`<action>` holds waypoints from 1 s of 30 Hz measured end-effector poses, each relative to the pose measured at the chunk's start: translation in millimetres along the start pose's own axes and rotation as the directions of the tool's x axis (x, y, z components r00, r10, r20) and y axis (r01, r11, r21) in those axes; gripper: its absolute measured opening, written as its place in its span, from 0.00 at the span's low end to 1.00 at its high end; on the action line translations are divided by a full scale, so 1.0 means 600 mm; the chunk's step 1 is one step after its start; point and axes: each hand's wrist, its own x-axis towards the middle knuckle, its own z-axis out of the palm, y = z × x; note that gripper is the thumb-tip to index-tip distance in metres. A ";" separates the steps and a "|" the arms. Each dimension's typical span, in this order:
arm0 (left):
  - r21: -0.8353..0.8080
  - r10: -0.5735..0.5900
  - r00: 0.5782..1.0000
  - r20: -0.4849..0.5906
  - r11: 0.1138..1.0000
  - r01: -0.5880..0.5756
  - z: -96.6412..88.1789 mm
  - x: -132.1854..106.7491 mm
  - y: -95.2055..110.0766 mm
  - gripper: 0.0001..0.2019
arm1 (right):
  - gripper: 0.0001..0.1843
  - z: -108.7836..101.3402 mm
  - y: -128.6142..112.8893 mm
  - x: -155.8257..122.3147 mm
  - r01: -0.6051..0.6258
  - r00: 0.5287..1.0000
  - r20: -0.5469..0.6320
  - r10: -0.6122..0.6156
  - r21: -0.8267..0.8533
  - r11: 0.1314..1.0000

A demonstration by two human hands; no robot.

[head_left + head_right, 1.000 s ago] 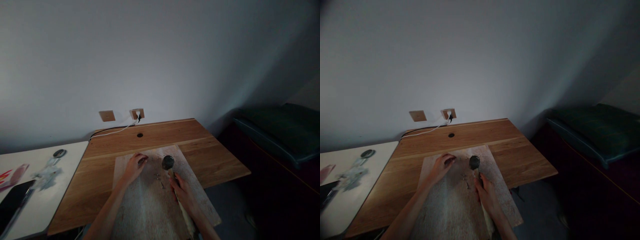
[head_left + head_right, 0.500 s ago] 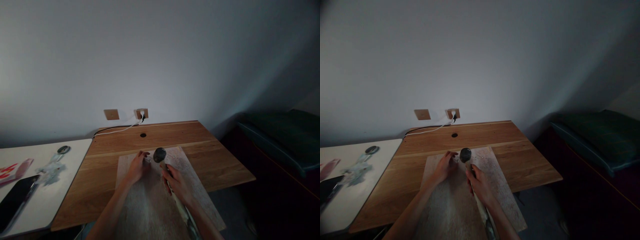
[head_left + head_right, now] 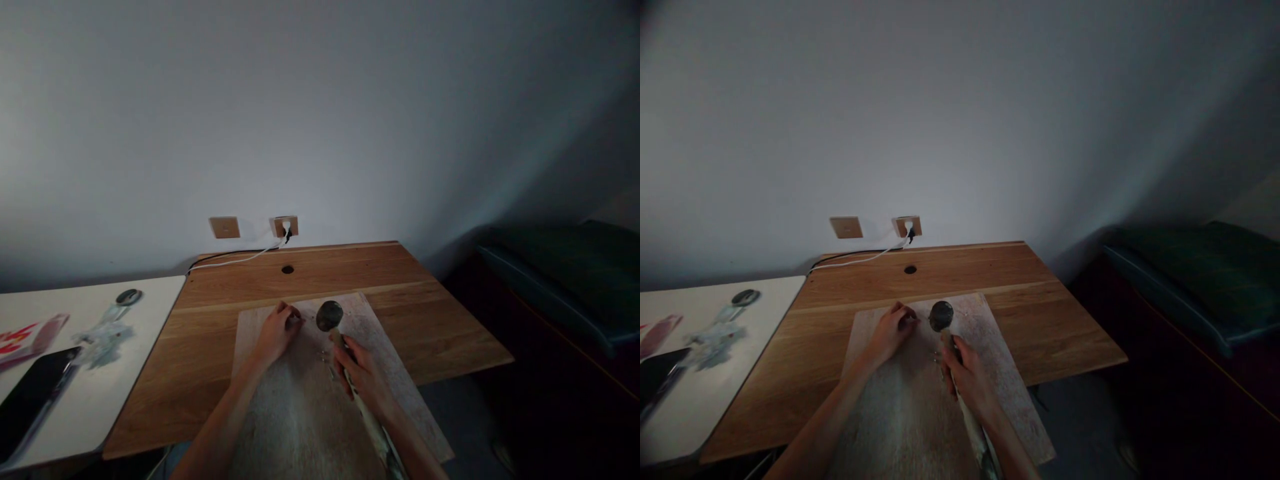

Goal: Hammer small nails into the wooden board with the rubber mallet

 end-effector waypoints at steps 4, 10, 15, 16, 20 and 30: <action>0.003 0.046 0.999 0.000 0.999 -0.046 -0.004 0.002 0.004 0.03 | 0.27 -0.016 0.031 -0.018 -0.046 0.998 -0.055 0.044 -0.040 0.998; 0.129 0.259 0.966 -0.013 0.958 -0.255 -0.006 -0.012 0.036 0.05 | 0.30 -0.017 0.050 -0.029 -0.062 0.994 -0.094 0.055 -0.074 0.995; 0.293 0.424 0.827 0.369 0.791 -0.537 -0.005 -0.032 0.090 0.11 | 0.28 -0.014 0.049 -0.028 -0.079 0.993 -0.097 0.069 -0.098 0.992; 0.318 0.422 0.807 0.414 0.763 -0.562 -0.005 -0.035 0.098 0.11 | 0.29 -0.014 0.050 -0.027 -0.096 0.991 -0.101 0.086 -0.094 0.991; 0.371 0.392 0.773 0.499 0.710 -0.599 -0.004 -0.040 0.118 0.08 | 0.29 -0.013 0.059 -0.023 -0.125 0.986 -0.125 0.113 -0.091 0.988; 0.296 0.287 0.936 0.204 0.893 -0.339 -0.035 -0.027 0.054 0.12 | 0.26 -0.015 0.064 -0.025 -0.065 0.994 -0.099 0.056 -0.092 0.994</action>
